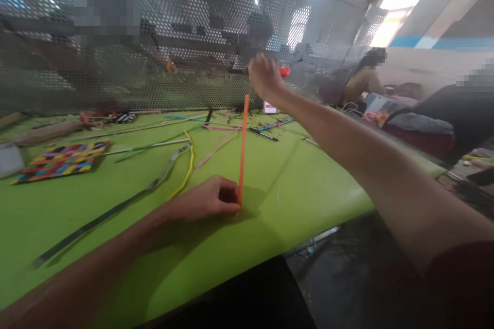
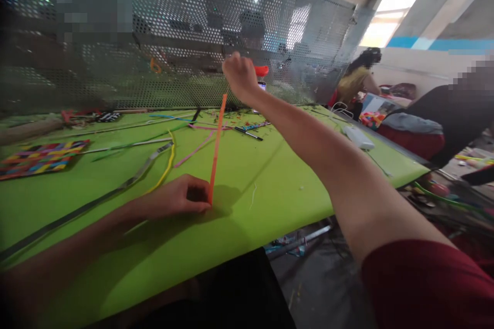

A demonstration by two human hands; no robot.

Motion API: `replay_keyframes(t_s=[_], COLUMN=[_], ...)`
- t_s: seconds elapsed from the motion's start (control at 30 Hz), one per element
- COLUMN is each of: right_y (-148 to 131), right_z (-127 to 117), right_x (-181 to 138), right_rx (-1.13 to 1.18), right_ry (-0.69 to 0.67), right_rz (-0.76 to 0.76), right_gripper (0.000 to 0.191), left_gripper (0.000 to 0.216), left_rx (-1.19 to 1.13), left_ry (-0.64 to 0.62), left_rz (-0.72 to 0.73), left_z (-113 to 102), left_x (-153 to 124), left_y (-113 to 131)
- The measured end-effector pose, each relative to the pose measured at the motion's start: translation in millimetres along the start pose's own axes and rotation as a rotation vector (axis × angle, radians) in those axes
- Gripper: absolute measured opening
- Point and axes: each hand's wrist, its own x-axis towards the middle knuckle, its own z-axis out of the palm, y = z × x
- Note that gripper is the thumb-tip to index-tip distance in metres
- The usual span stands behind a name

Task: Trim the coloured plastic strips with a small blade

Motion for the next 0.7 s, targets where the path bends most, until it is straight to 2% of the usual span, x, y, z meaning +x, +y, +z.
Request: replay_keyframes(t_s=[0.13,0.27,0.37,0.47,0.63,0.7], right_y=[34,69,93,113,136,144], right_z=[-21,-35,-40,-40,-38,-37], right_x=[29,44,46,44,39,37], right_rx=[-0.045,-0.105,-0.155,-0.19,-0.207,-0.175], right_ry=[0.044,0.073,0.06,0.039,0.01,-0.027], right_rz=[0.059,0.147,0.218,0.272,0.335,0.316], right_gripper=[0.029,0.031,0.027,0.035,0.04,0.042], left_gripper=[0.013,0.013,0.014,0.012,0.012,0.012], left_rx=[0.021,0.063,0.053,0.048,0.028,0.028], left_ry=[0.005,-0.02,-0.048,-0.078,-0.092,-0.107], left_rz=[0.002,-0.019,-0.028,-0.052,-0.095,-0.106], left_z=[0,0,-2,-3,-5,-7], left_x=[1,1,-1,-4,-7,-8], left_y=[0,1,2,3,8,8])
